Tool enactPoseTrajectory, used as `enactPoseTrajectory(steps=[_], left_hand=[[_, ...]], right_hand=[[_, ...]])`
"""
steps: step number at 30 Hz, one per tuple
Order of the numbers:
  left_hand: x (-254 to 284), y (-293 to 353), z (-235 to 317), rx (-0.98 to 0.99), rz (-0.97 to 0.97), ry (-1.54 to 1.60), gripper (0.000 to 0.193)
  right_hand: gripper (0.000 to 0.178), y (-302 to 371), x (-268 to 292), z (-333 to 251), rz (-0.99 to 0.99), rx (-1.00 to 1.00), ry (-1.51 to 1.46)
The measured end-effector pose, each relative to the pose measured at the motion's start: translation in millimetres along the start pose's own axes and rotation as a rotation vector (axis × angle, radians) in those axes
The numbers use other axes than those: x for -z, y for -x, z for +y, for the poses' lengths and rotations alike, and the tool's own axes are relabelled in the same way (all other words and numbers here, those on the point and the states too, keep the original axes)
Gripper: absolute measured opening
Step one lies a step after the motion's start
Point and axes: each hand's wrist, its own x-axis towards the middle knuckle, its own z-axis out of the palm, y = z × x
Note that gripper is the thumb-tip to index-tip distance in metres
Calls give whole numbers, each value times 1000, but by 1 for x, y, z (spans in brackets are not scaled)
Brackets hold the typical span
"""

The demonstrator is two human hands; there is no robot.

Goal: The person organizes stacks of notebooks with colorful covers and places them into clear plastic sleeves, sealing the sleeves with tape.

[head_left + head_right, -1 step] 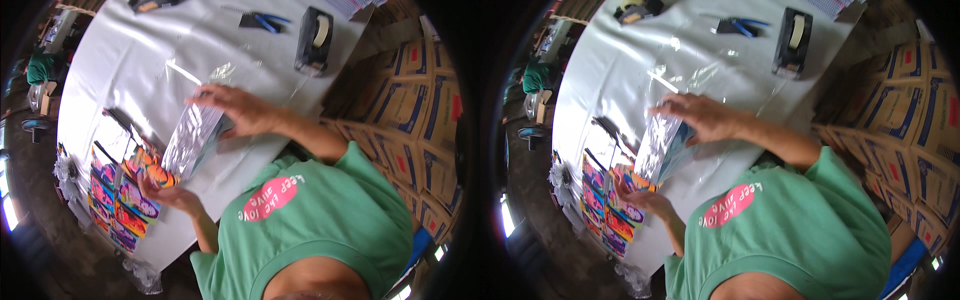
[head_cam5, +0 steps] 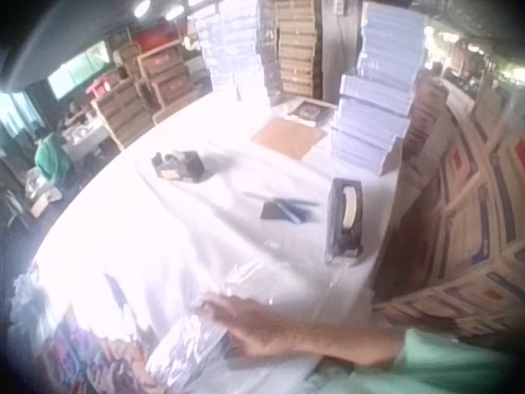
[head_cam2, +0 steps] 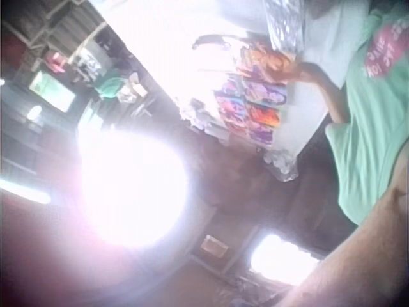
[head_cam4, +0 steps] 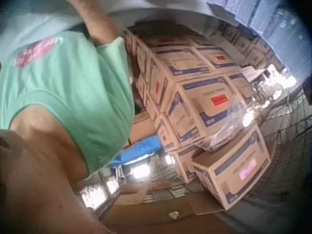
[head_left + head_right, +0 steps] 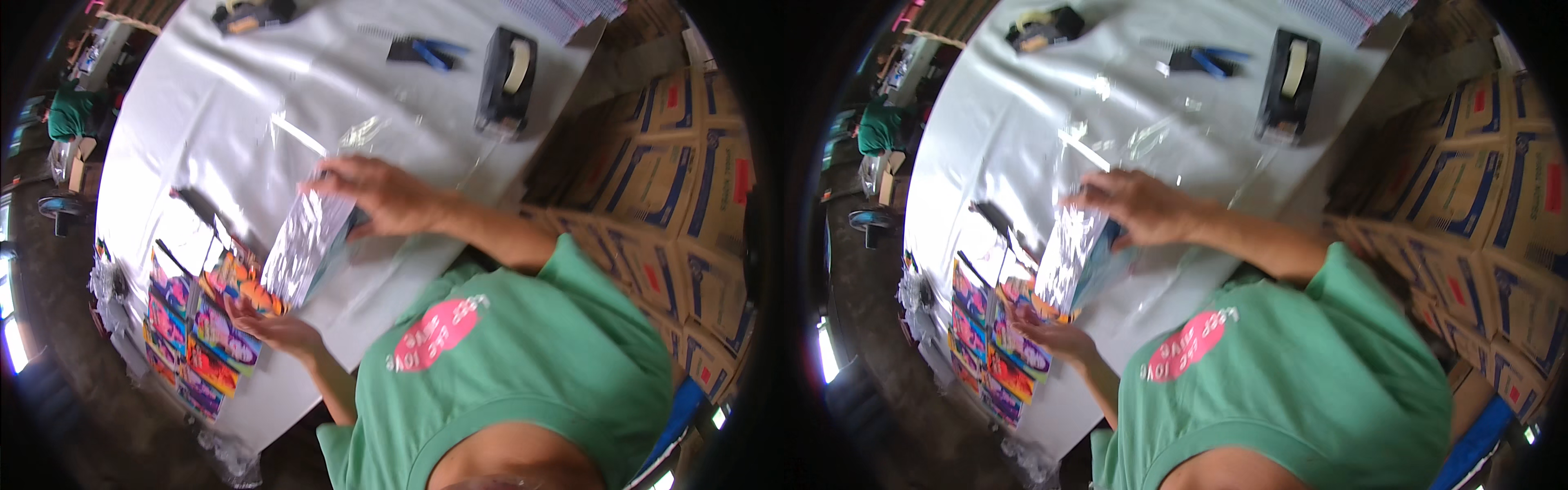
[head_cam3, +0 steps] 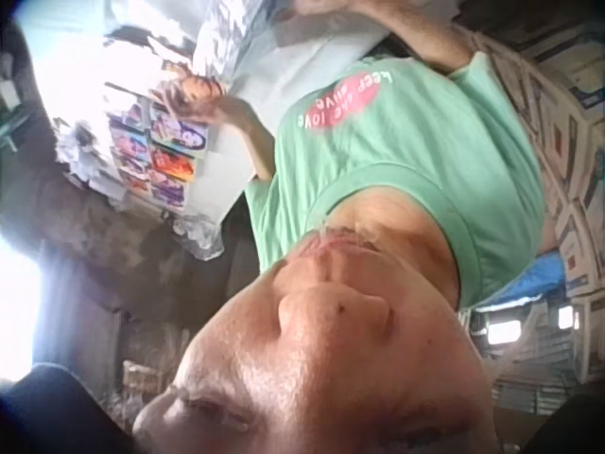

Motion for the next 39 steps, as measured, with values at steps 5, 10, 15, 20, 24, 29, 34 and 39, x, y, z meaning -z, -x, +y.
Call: enactPoseTrajectory(steps=[5,10,15,20,24,29,34,39], left_hand=[[-13,45,-24,1105,-93,512,65],[1,36,-70,777,-378,369,69],[-17,50,-82,653,-168,-398,75],[-81,77,-50,555,-380,-1368,101],[-66,49,-93,229,-488,-1113,111],[-85,23,-96,261,-701,-1103,113],[-65,20,-96,231,-768,-1142,115],[-73,17,-97,218,-804,-1156,114]], right_hand=[[71,-19,16,-43,-296,194,366],[67,-49,-29,-31,-458,451,478],[71,-39,68,-9,-328,421,372],[83,-26,274,10,150,293,177],[23,4,418,40,560,580,733],[38,46,504,93,816,380,956],[41,87,514,192,558,240,847],[51,108,528,165,365,93,724]])
